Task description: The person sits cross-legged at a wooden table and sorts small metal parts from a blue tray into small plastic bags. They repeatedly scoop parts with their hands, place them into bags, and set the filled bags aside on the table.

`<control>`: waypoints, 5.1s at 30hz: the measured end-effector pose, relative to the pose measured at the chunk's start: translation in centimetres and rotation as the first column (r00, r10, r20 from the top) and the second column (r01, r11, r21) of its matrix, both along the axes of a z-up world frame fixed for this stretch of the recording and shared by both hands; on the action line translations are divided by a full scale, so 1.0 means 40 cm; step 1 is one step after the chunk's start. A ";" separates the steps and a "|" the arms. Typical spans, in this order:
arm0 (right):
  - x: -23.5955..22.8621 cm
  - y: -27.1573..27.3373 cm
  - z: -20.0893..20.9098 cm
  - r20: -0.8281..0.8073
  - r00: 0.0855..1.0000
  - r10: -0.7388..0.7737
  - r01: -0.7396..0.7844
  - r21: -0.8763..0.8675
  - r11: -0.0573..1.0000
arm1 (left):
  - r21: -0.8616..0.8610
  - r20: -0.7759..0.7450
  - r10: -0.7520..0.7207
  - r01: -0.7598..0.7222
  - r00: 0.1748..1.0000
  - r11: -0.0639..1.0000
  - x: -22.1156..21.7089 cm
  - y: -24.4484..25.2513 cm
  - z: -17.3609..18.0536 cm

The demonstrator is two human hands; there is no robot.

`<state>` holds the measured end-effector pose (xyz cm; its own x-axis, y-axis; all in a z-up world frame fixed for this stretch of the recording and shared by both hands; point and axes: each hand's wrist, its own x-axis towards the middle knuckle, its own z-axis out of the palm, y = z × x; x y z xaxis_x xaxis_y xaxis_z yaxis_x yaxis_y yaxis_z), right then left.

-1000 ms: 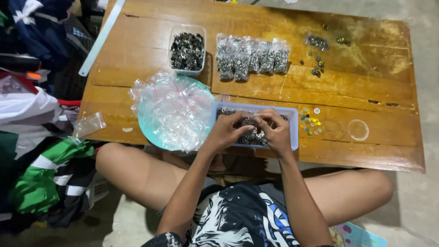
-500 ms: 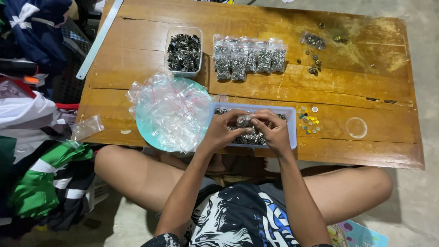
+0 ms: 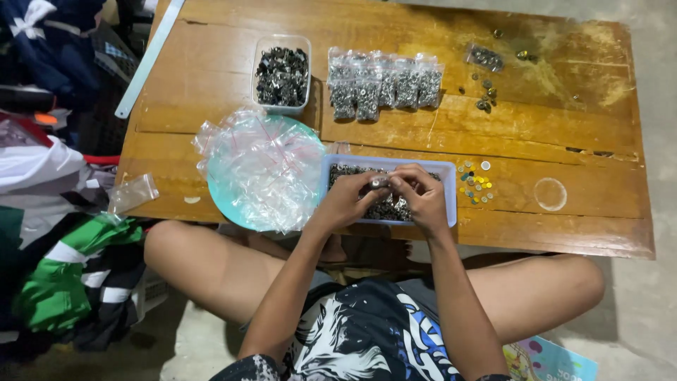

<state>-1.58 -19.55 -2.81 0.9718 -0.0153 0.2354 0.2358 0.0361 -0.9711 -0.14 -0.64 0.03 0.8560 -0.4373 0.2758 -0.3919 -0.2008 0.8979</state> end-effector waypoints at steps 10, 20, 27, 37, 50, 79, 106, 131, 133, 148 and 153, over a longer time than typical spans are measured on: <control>-0.013 0.006 0.007 0.015 1.000 -0.011 0.012 -0.078 0.997 | -0.026 -0.025 0.000 -0.001 1.000 1.000 0.003 0.004 -0.022; -0.005 0.006 0.000 -0.019 0.998 -0.063 0.061 -0.096 0.994 | -0.115 -0.124 -0.085 0.071 0.989 0.991 0.013 0.010 -0.035; 0.058 -0.002 0.109 0.046 0.997 0.065 -0.049 -0.288 0.956 | -0.152 -0.181 0.033 -0.061 0.983 0.987 0.018 0.014 -0.027; 0.389 -0.096 0.081 0.035 0.998 -0.049 0.059 -0.389 0.919 | -0.210 -0.058 0.229 -0.236 0.972 0.949 0.011 -0.009 -0.068; 0.513 -0.105 -0.042 -0.040 0.999 -0.019 -0.010 -0.611 0.792 | -0.090 0.015 0.297 -0.294 0.955 0.951 0.007 -0.012 -0.053; -0.017 -0.059 -0.050 0.272 0.962 0.030 0.200 -0.774 0.601 | 0.372 0.567 0.654 -0.864 0.502 0.340 -0.056 0.329 -0.077; -0.023 -0.053 -0.016 0.179 0.984 0.017 0.127 -0.759 0.639 | 0.479 0.588 0.520 -0.785 0.619 0.393 0.022 0.442 -0.158; -0.021 -0.051 -0.019 0.173 0.985 0.013 0.129 -0.782 0.610 | 0.839 -0.053 0.617 -0.300 0.785 0.453 -0.267 0.535 -0.041; -0.032 -0.054 -0.024 0.187 0.982 0.026 0.134 -0.787 0.602 | 0.869 -0.031 0.569 -0.259 0.822 0.422 -0.301 0.507 -0.037; -0.025 -0.045 0.011 0.171 0.985 0.005 0.117 -0.691 0.713 | 0.284 0.081 0.304 -0.315 0.949 0.906 -0.200 0.232 0.055; -0.029 -0.049 0.088 -0.040 0.983 0.180 -0.180 -0.407 0.896 | 0.188 0.408 0.253 -0.352 0.877 0.917 -0.048 0.053 0.015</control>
<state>-2.73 -21.52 0.69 0.9492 0.2567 0.1819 0.2612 -0.3207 -0.9105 -2.07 1.48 0.65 0.8149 -0.2694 0.5132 -0.5660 -0.5607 0.6044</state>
